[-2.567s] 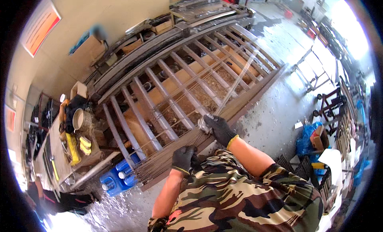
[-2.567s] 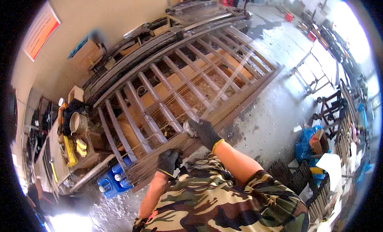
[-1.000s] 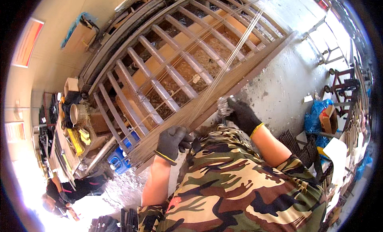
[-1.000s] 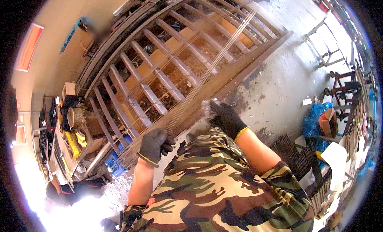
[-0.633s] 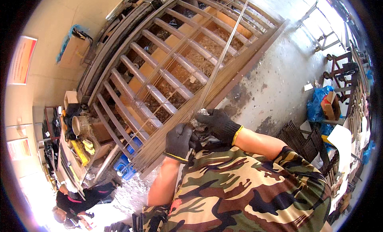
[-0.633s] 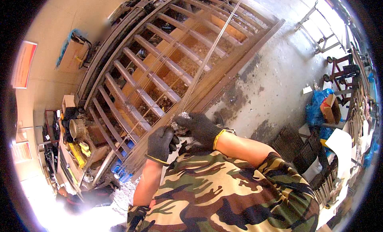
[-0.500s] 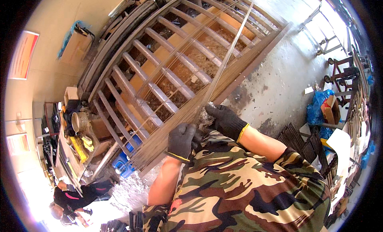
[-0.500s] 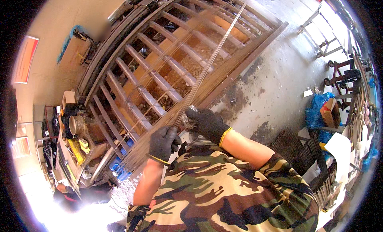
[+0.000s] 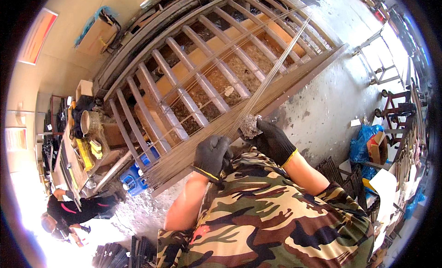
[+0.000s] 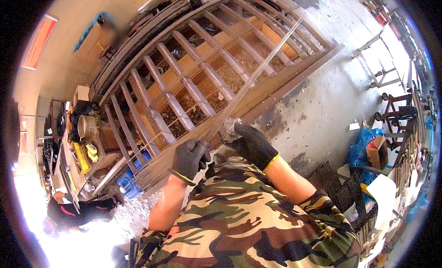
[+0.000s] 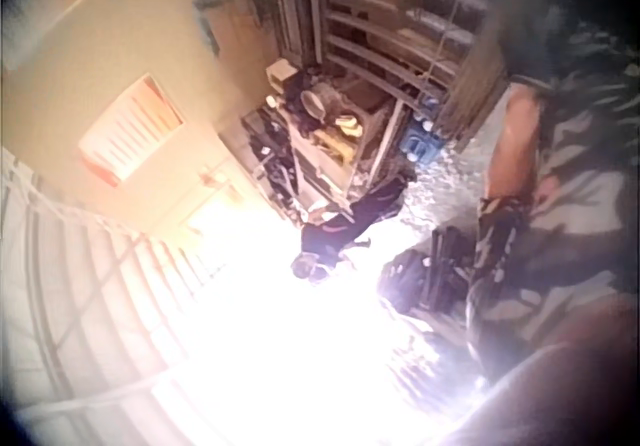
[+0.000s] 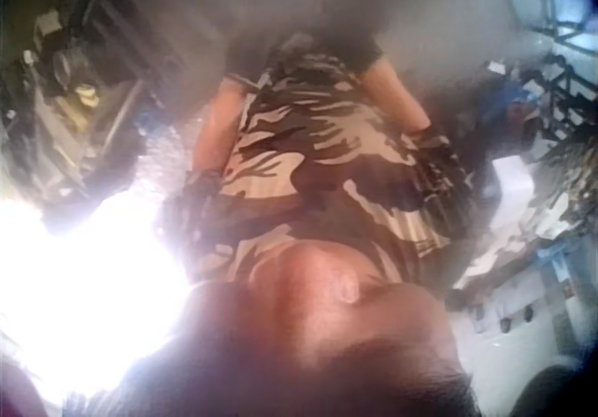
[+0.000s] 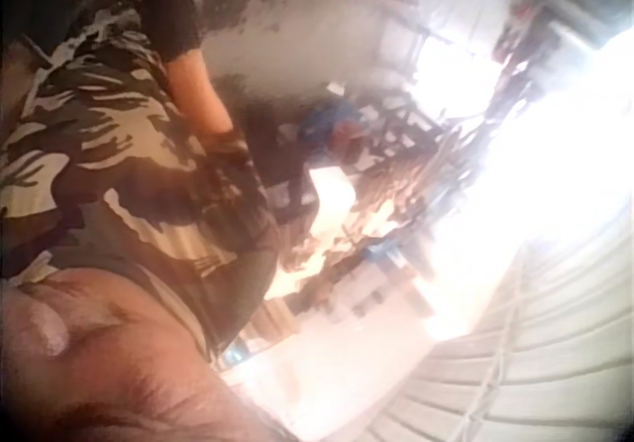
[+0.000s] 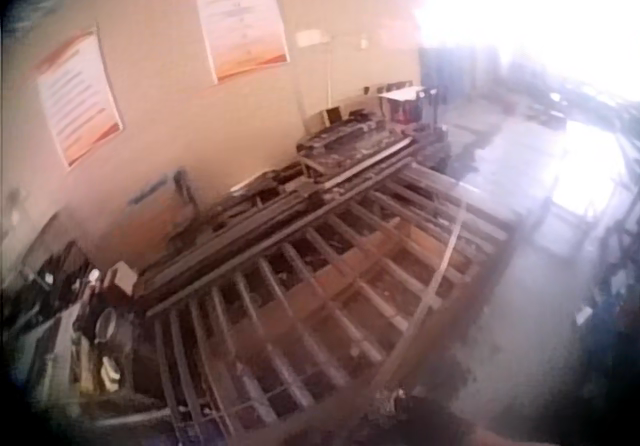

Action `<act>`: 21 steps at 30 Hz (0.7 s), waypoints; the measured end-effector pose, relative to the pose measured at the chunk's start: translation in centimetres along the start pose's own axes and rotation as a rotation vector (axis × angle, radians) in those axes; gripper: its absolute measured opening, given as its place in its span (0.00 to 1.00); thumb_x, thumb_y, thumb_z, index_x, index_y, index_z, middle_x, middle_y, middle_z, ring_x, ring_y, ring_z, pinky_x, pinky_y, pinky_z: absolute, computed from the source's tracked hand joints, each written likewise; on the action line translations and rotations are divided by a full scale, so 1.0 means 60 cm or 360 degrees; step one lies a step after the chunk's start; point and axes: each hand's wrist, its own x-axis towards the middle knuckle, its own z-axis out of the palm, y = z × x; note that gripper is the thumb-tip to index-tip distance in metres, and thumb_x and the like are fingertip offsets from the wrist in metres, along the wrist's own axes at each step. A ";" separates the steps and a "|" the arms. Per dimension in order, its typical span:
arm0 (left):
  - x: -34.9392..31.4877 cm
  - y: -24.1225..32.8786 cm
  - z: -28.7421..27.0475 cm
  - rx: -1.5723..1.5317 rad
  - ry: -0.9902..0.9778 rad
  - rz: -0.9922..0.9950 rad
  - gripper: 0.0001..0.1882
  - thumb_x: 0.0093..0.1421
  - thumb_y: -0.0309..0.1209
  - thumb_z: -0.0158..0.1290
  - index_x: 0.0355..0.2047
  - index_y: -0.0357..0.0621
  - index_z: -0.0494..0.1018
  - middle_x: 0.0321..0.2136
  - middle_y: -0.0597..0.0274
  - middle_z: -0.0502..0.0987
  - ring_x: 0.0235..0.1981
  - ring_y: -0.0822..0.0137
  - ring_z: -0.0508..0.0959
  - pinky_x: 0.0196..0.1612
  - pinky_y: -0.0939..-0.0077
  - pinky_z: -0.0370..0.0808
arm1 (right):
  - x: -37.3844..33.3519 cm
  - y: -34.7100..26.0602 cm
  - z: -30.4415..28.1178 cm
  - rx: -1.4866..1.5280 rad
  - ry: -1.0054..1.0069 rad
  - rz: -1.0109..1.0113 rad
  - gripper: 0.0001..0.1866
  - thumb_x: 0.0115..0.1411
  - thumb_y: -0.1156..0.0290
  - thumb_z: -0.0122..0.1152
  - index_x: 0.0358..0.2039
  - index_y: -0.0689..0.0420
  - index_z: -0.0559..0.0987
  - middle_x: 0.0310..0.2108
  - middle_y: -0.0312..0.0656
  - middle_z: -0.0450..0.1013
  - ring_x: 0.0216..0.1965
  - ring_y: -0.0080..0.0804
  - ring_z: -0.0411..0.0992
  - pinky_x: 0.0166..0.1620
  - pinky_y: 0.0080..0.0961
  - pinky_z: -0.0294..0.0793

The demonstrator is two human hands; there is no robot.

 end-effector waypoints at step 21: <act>0.014 -0.026 0.022 0.0170 -0.0001 0.0152 0.16 0.61 0.37 0.49 0.24 0.36 0.72 0.15 0.58 0.75 0.15 0.70 0.73 0.21 0.72 0.69 | 0.006 0.011 0.008 -0.0968 0.0161 0.0082 0.16 0.61 0.61 0.57 0.41 0.59 0.77 0.31 0.36 0.73 0.31 0.19 0.69 0.34 0.20 0.71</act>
